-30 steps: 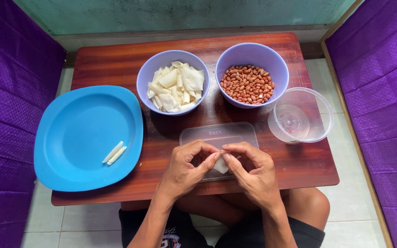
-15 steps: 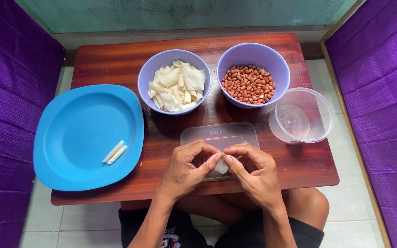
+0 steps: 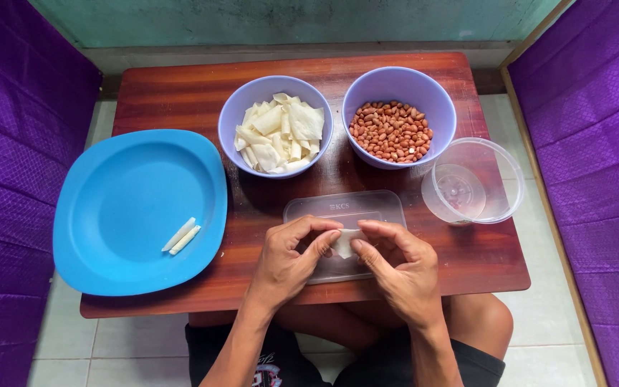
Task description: The person is manually wrapping peanuts and sliced ingredients into small square wrappers to create individual food rolls.
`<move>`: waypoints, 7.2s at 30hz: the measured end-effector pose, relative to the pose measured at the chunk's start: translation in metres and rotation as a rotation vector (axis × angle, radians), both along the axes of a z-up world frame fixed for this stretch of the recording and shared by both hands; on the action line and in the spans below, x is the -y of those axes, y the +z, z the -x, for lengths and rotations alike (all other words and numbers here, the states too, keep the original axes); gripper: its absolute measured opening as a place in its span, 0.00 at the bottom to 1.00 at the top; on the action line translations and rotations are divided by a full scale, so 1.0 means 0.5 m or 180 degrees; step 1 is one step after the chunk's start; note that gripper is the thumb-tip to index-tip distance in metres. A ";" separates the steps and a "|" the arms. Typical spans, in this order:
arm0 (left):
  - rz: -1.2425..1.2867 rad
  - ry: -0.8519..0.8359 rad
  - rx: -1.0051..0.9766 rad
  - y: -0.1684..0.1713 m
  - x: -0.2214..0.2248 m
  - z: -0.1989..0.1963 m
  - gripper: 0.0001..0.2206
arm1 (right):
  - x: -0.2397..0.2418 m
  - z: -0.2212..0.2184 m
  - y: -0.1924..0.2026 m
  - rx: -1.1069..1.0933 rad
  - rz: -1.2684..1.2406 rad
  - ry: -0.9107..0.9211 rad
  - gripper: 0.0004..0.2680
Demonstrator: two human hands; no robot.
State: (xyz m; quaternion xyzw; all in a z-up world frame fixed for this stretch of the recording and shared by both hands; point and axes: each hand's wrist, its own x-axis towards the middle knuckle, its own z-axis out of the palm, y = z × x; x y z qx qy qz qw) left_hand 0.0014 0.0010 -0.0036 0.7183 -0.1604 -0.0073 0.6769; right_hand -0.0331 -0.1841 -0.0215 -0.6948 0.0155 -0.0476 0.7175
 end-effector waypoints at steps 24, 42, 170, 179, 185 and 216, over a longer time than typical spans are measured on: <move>-0.0534 0.0717 0.0583 0.020 -0.002 0.011 0.07 | -0.035 0.028 0.051 0.1172 0.2582 -0.0320 0.07; -0.1041 0.0587 0.1553 0.090 0.006 -0.034 0.10 | 0.009 -0.009 0.135 0.1158 0.2031 -0.0464 0.10; -0.1585 0.0337 0.0659 -0.029 -0.013 0.002 0.05 | -0.025 -0.042 0.030 0.1243 0.3066 0.0274 0.02; -0.1670 0.0376 0.0694 -0.028 -0.011 0.002 0.05 | -0.029 -0.046 0.023 0.1298 0.3070 0.0175 0.02; -0.1736 0.0379 0.0669 -0.025 -0.007 0.002 0.05 | -0.028 -0.037 0.026 0.1473 0.3161 0.0156 0.02; -0.1621 0.0481 0.0841 -0.014 -0.005 0.007 0.05 | -0.022 -0.040 0.055 0.1404 0.3057 0.0540 0.07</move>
